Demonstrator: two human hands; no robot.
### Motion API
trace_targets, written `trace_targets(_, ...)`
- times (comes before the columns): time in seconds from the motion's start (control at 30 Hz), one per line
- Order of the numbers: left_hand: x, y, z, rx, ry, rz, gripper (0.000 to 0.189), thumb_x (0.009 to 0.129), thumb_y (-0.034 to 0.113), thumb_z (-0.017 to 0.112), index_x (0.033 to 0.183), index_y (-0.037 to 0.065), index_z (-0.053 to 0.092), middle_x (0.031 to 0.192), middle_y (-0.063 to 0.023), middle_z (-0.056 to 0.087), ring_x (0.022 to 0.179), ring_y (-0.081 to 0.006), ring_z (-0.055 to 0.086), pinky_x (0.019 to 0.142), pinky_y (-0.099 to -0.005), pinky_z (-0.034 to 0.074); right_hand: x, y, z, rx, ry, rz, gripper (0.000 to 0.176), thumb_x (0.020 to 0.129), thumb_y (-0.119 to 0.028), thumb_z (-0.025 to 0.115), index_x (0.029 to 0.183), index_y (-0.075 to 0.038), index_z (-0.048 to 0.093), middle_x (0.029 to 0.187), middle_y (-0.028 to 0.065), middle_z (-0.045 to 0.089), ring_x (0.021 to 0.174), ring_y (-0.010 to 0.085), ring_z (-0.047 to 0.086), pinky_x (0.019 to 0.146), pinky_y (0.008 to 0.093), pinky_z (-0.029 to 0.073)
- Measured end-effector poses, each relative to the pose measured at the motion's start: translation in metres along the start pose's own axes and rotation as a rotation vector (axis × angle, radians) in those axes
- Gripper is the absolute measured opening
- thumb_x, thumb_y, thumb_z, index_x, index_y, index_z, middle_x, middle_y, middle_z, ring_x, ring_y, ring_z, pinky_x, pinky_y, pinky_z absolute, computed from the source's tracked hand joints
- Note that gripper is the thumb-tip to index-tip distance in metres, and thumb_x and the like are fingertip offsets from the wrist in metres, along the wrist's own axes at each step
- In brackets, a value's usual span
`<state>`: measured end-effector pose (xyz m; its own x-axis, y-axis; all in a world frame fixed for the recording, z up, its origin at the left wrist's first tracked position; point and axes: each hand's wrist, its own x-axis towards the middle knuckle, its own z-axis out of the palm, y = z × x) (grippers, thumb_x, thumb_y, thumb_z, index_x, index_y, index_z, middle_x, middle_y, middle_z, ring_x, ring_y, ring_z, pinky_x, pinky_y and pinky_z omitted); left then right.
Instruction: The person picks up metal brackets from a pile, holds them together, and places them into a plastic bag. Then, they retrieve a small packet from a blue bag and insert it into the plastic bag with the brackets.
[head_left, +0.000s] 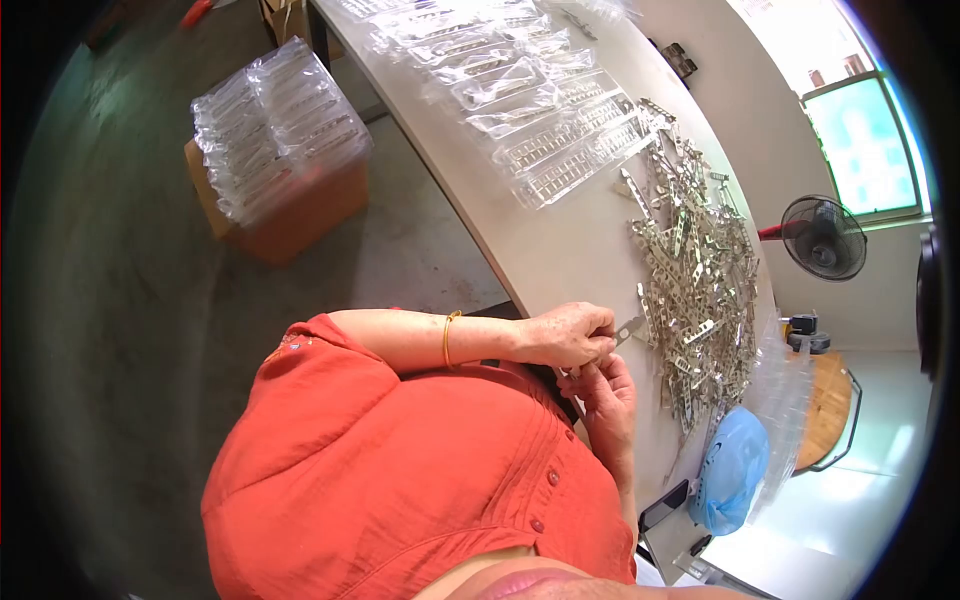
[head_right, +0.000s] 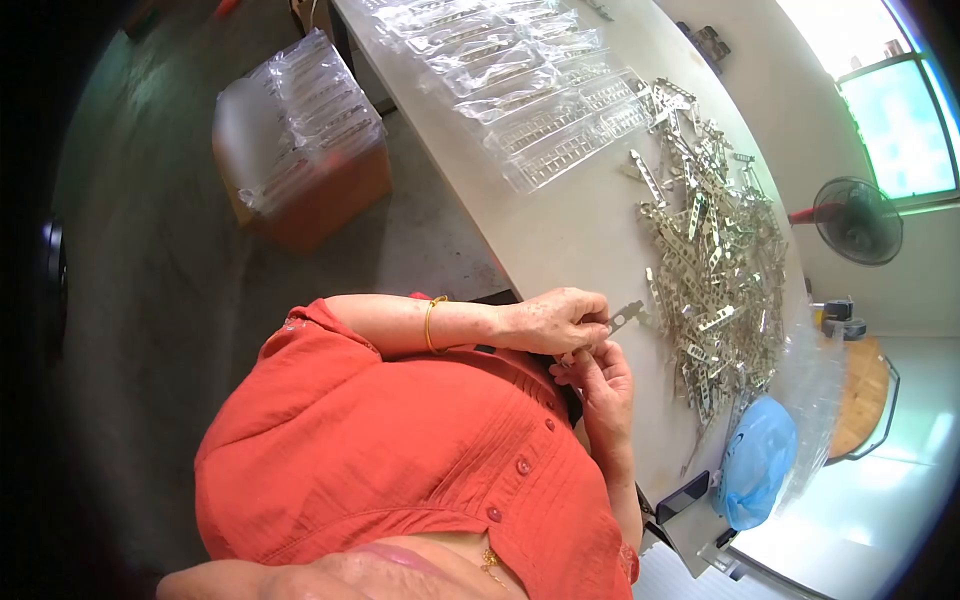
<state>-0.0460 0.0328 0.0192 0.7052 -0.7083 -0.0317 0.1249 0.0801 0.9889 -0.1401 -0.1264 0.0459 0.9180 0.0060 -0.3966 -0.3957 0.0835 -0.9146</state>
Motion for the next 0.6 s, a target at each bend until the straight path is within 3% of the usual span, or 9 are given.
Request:
trace_targets(0.17,-0.019,0.000,0.006,0.072,-0.012,0.012,0.022,0.096,0.017,0.056,0.099,-0.005,0.060,0.082,-0.0139,0.067,0.072,-0.0190,0.067,0.065,-0.0344,0.055,-0.021,0.001,0.009,-0.073,-0.006,0.027,0.015,0.102,-0.016,0.059,0.109,-0.003,0.056,0.094,0.0075,0.068,0.080,0.0158,0.068,0.074,0.0296,0.055)
trace_targets(0.23,-0.020,-0.005,0.007,0.242,0.005,0.143,0.025,0.093,0.019,0.058,0.093,-0.005,0.062,0.079,-0.0162,0.067,0.071,-0.0233,0.066,0.066,-0.0379,0.052,-0.022,0.004,0.000,-0.043,-0.032,-0.048,0.014,0.102,-0.015,0.059,0.110,-0.003,0.056,0.094,0.0059,0.067,0.082,0.0147,0.069,0.078,0.0283,0.056)
trace_targets(0.33,-0.030,0.004,0.009,0.256,-0.069,0.072,0.026,0.089,0.020,0.059,0.087,-0.005,0.063,0.076,-0.0174,0.066,0.071,-0.0263,0.064,0.066,-0.0406,0.050,-0.026,-0.005,-0.004,-0.026,0.028,-0.154,0.013,0.102,-0.014,0.058,0.110,-0.004,0.056,0.093,0.0060,0.067,0.079,0.0141,0.067,0.077,0.0283,0.055)
trace_targets(0.6,-0.031,-0.007,0.014,0.195,-0.194,0.114,0.029,0.093,0.022,0.058,0.088,-0.006,0.062,0.075,-0.0157,0.066,0.069,-0.0238,0.065,0.061,-0.0378,0.051,-0.024,-0.005,-0.010,0.118,0.065,-0.135,0.011,0.103,-0.013,0.056,0.109,-0.003,0.057,0.087,0.0064,0.066,0.071,0.0137,0.063,0.067,0.0277,0.054)
